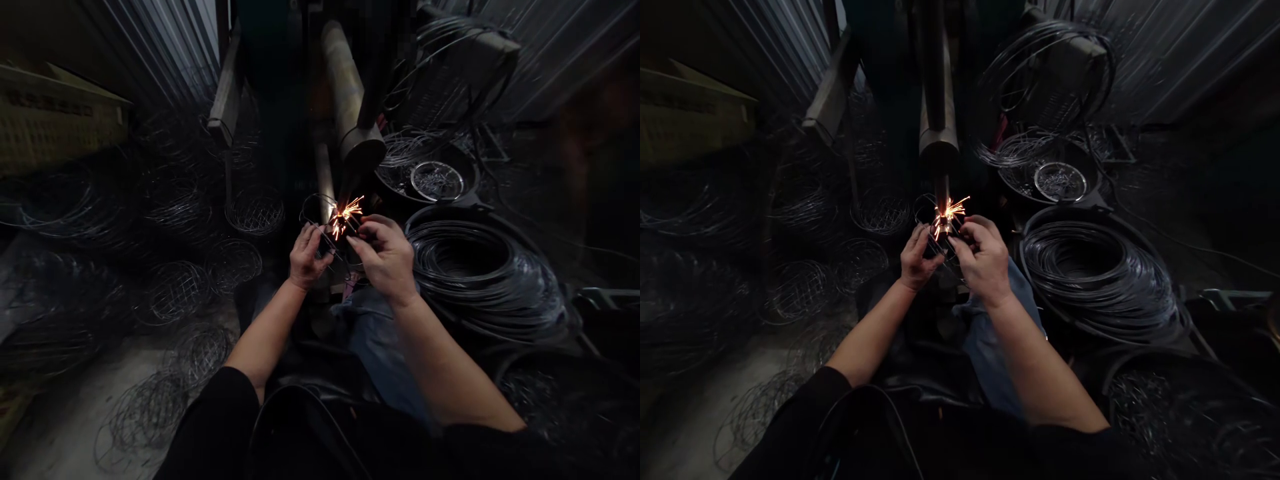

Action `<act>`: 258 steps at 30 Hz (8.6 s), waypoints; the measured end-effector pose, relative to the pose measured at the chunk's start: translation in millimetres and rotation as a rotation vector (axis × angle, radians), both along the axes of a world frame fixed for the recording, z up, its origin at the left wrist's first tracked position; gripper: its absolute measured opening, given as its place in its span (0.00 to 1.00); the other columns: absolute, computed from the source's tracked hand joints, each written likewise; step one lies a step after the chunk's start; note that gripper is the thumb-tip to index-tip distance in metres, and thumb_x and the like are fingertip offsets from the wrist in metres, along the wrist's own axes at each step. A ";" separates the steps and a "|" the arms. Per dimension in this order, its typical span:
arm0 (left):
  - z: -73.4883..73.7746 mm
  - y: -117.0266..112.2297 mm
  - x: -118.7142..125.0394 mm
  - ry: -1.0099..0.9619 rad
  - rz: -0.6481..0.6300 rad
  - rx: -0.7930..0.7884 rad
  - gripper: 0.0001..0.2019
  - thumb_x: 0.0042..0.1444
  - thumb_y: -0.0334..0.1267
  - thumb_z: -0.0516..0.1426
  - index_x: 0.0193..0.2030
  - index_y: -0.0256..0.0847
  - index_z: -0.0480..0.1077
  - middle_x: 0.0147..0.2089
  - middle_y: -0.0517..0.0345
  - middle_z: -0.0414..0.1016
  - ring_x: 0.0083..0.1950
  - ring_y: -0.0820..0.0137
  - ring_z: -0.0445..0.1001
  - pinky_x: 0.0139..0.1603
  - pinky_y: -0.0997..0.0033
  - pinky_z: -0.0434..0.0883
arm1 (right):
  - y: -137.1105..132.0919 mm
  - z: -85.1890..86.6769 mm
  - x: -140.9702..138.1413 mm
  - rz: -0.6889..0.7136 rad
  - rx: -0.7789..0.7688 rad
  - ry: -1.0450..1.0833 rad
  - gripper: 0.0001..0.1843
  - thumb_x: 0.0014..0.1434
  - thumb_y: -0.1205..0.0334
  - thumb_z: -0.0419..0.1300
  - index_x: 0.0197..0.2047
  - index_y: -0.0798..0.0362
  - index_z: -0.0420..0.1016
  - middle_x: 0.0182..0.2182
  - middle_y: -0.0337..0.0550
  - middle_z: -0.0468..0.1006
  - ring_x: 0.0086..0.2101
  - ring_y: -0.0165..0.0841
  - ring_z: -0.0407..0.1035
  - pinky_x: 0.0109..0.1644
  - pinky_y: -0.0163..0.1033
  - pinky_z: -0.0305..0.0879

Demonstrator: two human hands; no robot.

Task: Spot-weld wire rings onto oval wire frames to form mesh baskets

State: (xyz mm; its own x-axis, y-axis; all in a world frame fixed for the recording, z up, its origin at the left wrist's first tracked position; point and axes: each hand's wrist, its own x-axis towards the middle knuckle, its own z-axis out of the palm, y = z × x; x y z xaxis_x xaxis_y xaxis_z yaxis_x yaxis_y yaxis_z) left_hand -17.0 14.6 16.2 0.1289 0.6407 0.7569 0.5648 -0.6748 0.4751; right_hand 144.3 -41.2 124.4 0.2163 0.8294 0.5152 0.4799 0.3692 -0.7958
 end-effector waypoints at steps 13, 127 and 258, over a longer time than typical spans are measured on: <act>13.8 -11.3 3.0 -0.073 0.021 -0.102 0.31 0.46 0.40 0.67 0.58 0.37 0.67 0.55 0.46 0.74 0.57 0.59 0.72 0.60 0.59 0.70 | -45.3 -25.3 18.3 -0.001 0.058 -0.036 0.05 0.60 0.64 0.60 0.33 0.52 0.76 0.33 0.44 0.78 0.35 0.36 0.74 0.40 0.40 0.72; -3.2 -10.5 4.7 -1.231 -0.185 -1.273 0.24 0.35 0.35 0.67 0.42 0.37 0.68 0.32 0.59 0.74 0.29 0.70 0.74 0.36 0.66 0.71 | 5.9 14.0 -10.8 0.110 -0.107 -0.196 0.07 0.57 0.64 0.60 0.29 0.53 0.78 0.29 0.42 0.78 0.30 0.35 0.72 0.35 0.37 0.65; 20.1 -23.4 20.4 -1.273 -0.235 -1.719 0.13 0.57 0.43 0.55 0.37 0.33 0.67 0.28 0.50 0.71 0.28 0.62 0.76 0.32 0.64 0.74 | 10.5 20.4 -14.7 0.013 -0.021 -0.260 0.08 0.56 0.62 0.58 0.28 0.53 0.77 0.26 0.42 0.78 0.26 0.35 0.71 0.34 0.38 0.67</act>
State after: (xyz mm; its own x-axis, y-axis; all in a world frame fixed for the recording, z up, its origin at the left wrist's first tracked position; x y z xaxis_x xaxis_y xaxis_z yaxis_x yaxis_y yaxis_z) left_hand 3.4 -8.9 36.4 0.3122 0.6592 -0.6841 -0.4783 0.7312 0.4864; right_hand 129.6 -30.7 144.8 0.0680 0.8425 0.5343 0.6648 0.3611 -0.6540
